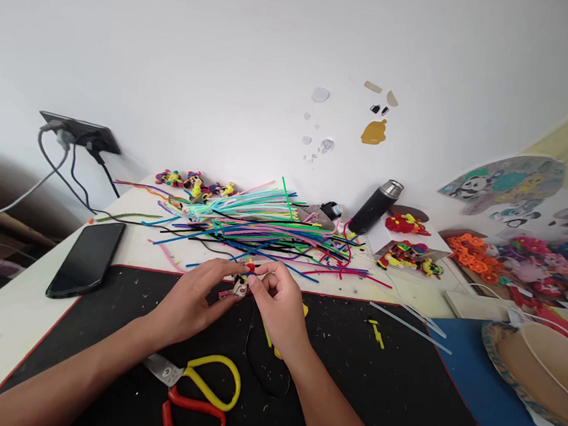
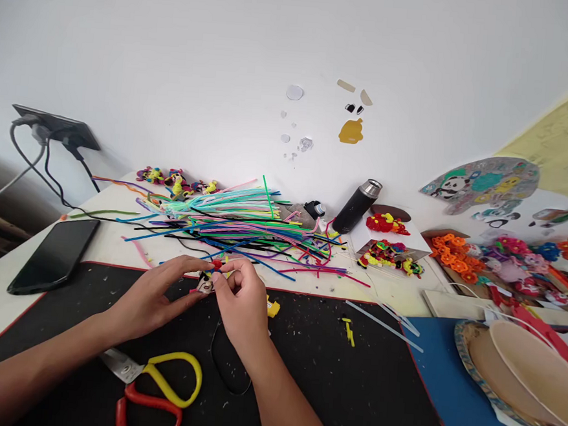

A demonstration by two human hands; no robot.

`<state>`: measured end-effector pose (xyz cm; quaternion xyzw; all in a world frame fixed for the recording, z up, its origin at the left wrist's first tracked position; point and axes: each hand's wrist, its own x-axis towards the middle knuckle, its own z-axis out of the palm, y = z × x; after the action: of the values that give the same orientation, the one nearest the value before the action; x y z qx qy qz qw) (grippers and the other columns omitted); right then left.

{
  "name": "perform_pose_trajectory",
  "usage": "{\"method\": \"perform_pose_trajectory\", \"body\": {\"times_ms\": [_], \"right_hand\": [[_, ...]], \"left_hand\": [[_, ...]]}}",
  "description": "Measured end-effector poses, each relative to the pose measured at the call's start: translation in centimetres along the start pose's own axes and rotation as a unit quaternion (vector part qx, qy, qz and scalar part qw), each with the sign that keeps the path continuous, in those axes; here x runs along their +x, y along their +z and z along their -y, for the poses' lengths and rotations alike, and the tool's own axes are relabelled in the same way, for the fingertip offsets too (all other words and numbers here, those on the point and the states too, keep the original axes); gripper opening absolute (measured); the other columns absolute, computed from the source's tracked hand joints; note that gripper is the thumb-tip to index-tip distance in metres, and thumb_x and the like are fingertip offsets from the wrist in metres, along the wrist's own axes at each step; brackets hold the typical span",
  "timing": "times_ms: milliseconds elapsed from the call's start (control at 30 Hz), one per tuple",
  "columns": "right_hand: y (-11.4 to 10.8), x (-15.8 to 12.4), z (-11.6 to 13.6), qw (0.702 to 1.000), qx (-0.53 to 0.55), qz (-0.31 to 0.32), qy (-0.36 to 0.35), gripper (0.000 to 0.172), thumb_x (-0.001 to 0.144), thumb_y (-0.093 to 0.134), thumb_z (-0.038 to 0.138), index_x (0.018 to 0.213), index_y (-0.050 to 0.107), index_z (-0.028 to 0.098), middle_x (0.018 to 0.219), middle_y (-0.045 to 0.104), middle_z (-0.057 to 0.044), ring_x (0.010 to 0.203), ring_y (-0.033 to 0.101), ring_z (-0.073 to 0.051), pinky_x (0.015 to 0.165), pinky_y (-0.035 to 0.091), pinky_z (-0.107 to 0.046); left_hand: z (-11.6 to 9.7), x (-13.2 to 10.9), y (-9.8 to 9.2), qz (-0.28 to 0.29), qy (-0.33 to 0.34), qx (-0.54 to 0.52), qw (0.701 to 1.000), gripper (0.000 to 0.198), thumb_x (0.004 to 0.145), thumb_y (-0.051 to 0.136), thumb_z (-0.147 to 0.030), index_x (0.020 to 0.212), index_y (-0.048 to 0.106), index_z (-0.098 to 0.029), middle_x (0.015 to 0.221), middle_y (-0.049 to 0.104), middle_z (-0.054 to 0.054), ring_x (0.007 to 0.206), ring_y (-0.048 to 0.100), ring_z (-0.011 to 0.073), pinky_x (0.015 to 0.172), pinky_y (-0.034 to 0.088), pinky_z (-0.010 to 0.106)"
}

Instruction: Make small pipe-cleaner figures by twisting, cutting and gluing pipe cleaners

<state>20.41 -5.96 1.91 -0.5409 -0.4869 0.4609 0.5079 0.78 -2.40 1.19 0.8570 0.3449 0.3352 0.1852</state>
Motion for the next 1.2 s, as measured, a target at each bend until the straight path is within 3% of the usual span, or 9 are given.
{"method": "perform_pose_trajectory", "body": {"times_ms": [700,967,1200], "right_hand": [[-0.07,-0.05,-0.23,1.0,0.01,0.015,-0.007,0.022,0.095,0.066,0.043,0.101,0.064,0.022,0.06,0.045,0.009,0.054,0.038,-0.014,0.054,0.028,-0.028],[-0.61,0.12,0.4,0.998,0.049,-0.035,-0.032,0.028,0.094,0.069,0.049,0.099,0.067,0.022,0.061,0.041,0.008,0.055,0.037,-0.014,0.054,0.03,-0.028],[-0.39,-0.05,0.36,0.999,0.017,-0.028,-0.036,0.024,0.093,0.069,0.045,0.101,0.067,0.022,0.06,0.042,0.009,0.054,0.04,-0.014,0.054,0.032,-0.028]], "left_hand": [[0.35,-0.31,0.31,-0.018,-0.015,-0.034,0.999,0.033,0.101,0.064,-0.029,0.134,0.064,-0.027,0.126,0.079,0.009,0.113,0.077,0.0244,0.098,0.062,0.037],[0.59,-0.42,0.45,-0.036,-0.032,-0.049,0.998,0.037,0.101,0.071,-0.035,0.136,0.063,-0.027,0.127,0.078,0.007,0.117,0.075,0.0241,0.101,0.062,0.037],[0.36,-0.29,0.31,-0.038,-0.022,-0.052,0.998,0.034,0.101,0.069,-0.033,0.134,0.065,-0.026,0.124,0.079,0.007,0.111,0.076,0.0228,0.1,0.062,0.036]]}}
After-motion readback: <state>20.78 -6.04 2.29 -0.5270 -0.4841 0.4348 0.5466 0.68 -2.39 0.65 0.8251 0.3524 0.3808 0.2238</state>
